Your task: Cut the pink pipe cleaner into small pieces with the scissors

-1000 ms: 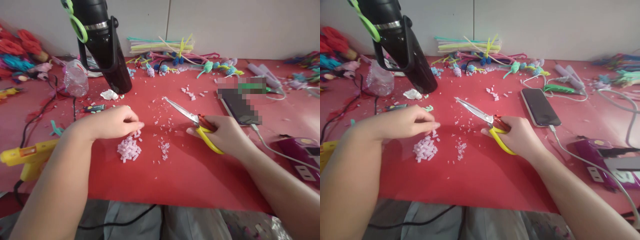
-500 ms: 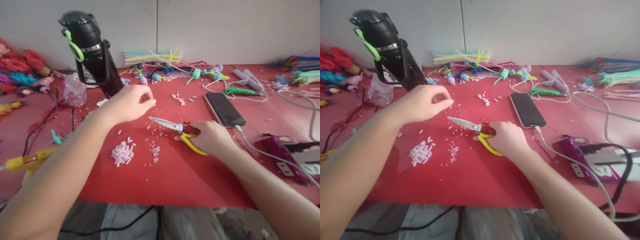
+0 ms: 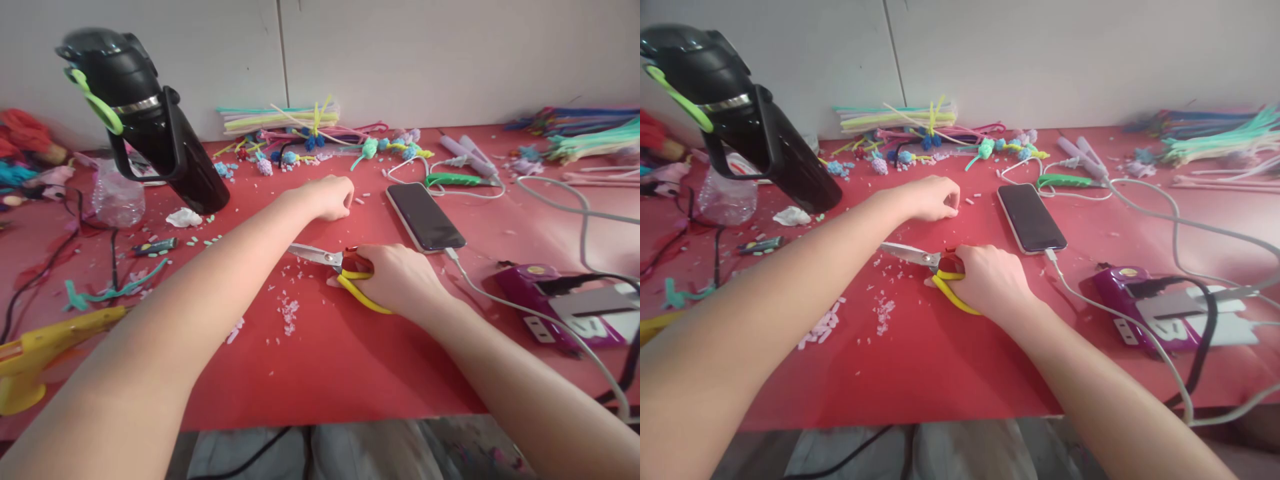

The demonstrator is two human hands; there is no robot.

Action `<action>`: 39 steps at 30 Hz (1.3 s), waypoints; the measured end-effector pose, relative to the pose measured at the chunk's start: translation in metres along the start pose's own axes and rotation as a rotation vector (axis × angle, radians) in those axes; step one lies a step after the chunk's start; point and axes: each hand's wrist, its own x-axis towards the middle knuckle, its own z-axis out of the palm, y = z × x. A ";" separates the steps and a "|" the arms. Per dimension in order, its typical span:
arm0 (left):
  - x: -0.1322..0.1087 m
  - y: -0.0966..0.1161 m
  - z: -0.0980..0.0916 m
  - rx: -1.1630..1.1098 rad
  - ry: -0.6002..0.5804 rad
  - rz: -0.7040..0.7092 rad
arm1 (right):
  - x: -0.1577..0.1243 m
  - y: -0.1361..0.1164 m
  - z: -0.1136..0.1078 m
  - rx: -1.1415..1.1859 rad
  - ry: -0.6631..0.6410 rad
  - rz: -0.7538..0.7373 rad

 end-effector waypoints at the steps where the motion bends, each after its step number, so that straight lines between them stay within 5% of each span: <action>1: 0.001 -0.001 0.003 0.005 0.009 0.000 | 0.000 0.000 0.000 0.002 0.002 0.003; 6: 0.006 -0.007 0.012 0.001 0.035 0.019 | 0.000 -0.002 -0.003 -0.003 -0.011 0.021; 10: -0.011 -0.010 -0.001 -0.085 0.204 0.049 | -0.001 -0.002 -0.001 0.023 0.011 0.035; 15: -0.084 -0.022 -0.021 -0.289 0.595 0.124 | 0.000 0.005 0.004 0.064 0.032 0.078; 18: -0.131 -0.033 -0.013 -0.409 0.686 0.114 | 0.003 0.010 0.003 0.136 0.069 0.082; 21: -0.156 -0.043 0.008 -0.497 0.619 0.121 | 0.005 0.010 -0.003 0.261 0.079 0.100; 26: -0.163 -0.037 0.039 -0.585 0.417 0.156 | 0.000 -0.004 -0.008 0.692 -0.021 0.045; 32: -0.172 -0.018 0.043 -0.558 0.374 0.218 | -0.009 -0.015 -0.001 1.119 -0.165 -0.074; 39: -0.172 -0.015 0.045 -0.513 0.318 0.227 | -0.011 -0.018 0.001 1.261 -0.165 -0.029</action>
